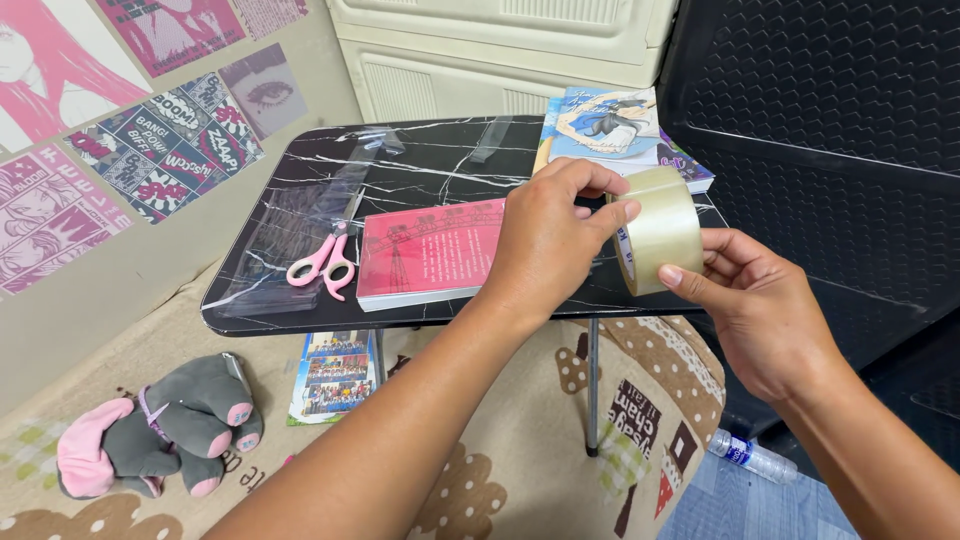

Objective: The person wraps a pink book in clear plastic film using scissors and clear tape. They cut the film, fold the edges over the book, and secure the film with tape on both sides of the book.

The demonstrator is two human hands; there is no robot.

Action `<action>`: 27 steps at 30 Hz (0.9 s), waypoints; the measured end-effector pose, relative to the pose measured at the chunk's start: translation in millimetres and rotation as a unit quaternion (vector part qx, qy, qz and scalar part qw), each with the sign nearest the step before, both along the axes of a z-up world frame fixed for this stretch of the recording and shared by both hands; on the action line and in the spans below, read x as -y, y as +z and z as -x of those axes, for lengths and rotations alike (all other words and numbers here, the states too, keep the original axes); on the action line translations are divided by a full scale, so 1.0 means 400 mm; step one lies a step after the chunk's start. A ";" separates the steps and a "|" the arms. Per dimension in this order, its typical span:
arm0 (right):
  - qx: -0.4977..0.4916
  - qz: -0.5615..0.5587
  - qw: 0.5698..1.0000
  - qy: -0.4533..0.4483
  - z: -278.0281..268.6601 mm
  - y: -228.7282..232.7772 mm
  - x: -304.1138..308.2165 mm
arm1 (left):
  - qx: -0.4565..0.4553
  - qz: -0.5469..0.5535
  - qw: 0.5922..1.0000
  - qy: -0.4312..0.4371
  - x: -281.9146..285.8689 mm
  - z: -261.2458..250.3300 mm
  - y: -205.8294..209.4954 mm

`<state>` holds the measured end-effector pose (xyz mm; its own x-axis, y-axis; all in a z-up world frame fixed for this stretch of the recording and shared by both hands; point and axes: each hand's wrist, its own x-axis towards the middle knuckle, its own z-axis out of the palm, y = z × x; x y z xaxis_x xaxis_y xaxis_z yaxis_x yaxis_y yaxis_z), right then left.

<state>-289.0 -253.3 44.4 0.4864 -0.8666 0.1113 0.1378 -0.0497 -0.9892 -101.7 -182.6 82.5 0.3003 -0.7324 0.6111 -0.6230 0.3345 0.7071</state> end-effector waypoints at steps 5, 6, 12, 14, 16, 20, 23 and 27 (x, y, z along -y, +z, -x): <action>-0.019 0.017 1.000 0.002 0.002 -0.003 -0.006 | -0.033 -0.039 0.999 0.012 0.013 -0.011 -0.002; -0.030 0.020 0.999 -0.002 0.003 -0.004 -0.007 | -0.038 -0.051 0.998 0.018 0.017 -0.014 -0.006; -0.019 0.017 1.000 0.008 0.000 -0.003 -0.008 | 0.137 0.000 0.990 0.038 0.066 -0.007 -0.033; -0.051 0.012 0.999 -0.002 0.002 0.002 -0.006 | 0.187 -0.022 0.981 0.047 0.074 -0.003 -0.044; -0.080 0.008 0.997 -0.014 0.005 0.007 0.001 | 0.231 -0.033 0.971 0.049 0.077 0.003 -0.053; -0.123 0.031 0.991 -0.051 -0.002 0.019 0.027 | 0.284 -0.025 0.957 0.047 0.079 0.002 -0.057; -0.163 0.092 0.980 -0.072 -0.012 0.031 0.053 | 0.300 -0.031 0.953 0.036 0.085 0.007 -0.053; -0.163 0.195 0.967 0.005 -0.026 0.066 0.107 | 0.316 -0.033 0.948 0.020 0.088 0.009 -0.049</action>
